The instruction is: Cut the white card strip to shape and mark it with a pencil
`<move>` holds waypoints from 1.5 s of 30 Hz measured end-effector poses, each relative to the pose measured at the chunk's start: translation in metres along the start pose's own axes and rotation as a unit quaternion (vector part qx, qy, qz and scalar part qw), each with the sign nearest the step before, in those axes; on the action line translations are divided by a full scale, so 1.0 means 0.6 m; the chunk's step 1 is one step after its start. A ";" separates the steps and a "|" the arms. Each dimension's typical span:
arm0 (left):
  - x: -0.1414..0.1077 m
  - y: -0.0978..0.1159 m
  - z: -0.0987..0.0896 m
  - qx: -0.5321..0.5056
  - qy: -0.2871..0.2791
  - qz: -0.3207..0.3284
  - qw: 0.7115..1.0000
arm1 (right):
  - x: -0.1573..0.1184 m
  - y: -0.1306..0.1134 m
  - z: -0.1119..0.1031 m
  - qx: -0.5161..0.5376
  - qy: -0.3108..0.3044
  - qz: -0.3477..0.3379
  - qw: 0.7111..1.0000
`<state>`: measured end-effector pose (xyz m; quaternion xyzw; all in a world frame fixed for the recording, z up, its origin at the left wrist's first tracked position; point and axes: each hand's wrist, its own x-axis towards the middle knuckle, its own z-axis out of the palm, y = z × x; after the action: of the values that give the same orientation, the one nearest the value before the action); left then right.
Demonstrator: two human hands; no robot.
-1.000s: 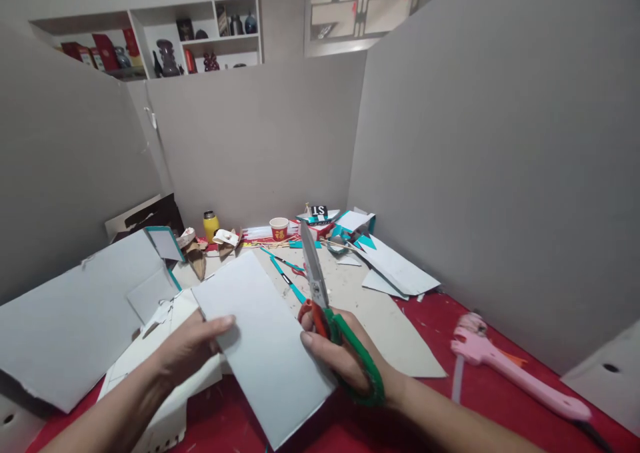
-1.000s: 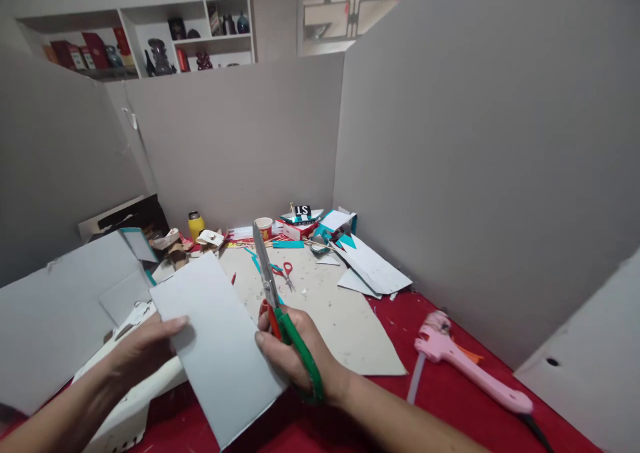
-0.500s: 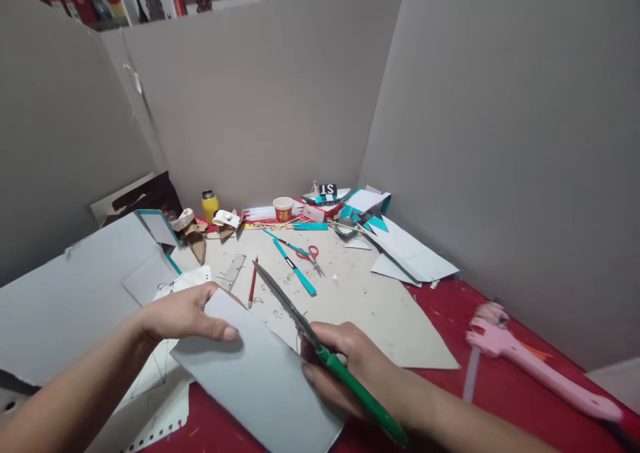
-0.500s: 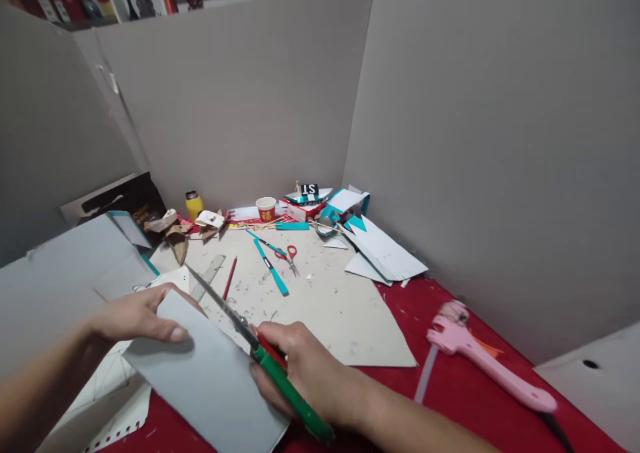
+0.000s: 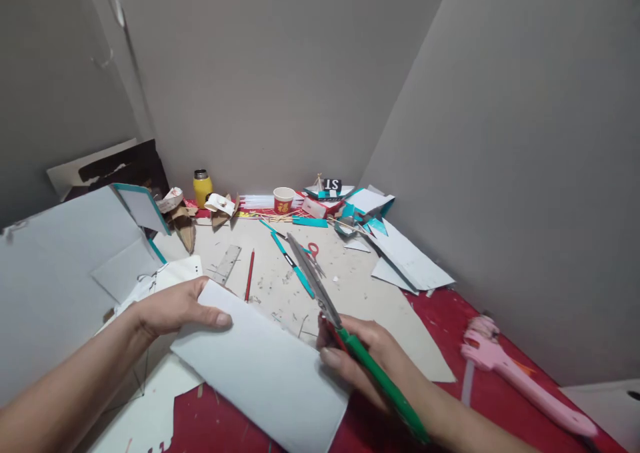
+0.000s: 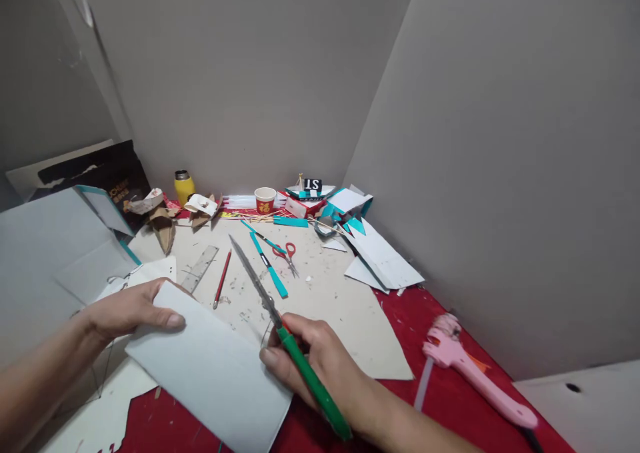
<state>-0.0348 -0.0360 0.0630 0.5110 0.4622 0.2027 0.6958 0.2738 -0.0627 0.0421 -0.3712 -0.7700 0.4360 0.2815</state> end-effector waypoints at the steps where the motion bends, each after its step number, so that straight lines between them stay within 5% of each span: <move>1: 0.001 -0.003 -0.003 -0.010 0.008 0.008 1.000 | -0.002 -0.003 -0.004 -0.019 0.008 0.008 1.000; 7: -0.002 -0.004 -0.006 -0.094 0.042 0.077 0.992 | -0.002 -0.018 -0.054 -0.105 0.137 0.041 0.984; 11: -0.006 -0.005 -0.004 -0.115 0.037 0.096 0.988 | 0.008 -0.017 -0.072 -0.043 0.164 0.081 0.982; 19: -0.021 0.003 -0.003 -0.066 -0.008 0.060 0.996 | 0.014 -0.004 -0.052 -0.004 0.045 0.074 0.996; 25: -0.032 0.016 -0.031 -0.038 -0.025 0.048 0.998 | 0.008 -0.005 -0.025 0.014 -0.065 0.070 0.995; 36: -0.013 0.010 -0.034 -0.084 0.021 0.037 0.996 | 0.054 -0.031 0.035 0.129 -0.106 0.075 0.983; 38: -0.012 0.012 -0.039 -0.172 0.042 0.068 0.982 | 0.056 -0.034 0.044 0.148 -0.085 0.077 0.982; 41: -0.005 0.011 -0.056 -0.337 0.099 0.169 0.921 | 0.056 -0.031 0.046 0.159 0.019 0.055 0.986; 45: 0.009 0.004 -0.051 -0.342 0.135 0.250 0.896 | 0.066 -0.018 0.036 0.181 0.153 0.028 0.971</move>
<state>-0.0579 -0.0151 0.0613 0.3077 0.3107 0.5824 0.6853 0.2315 -0.0444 0.0461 -0.3975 -0.6152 0.5140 0.4465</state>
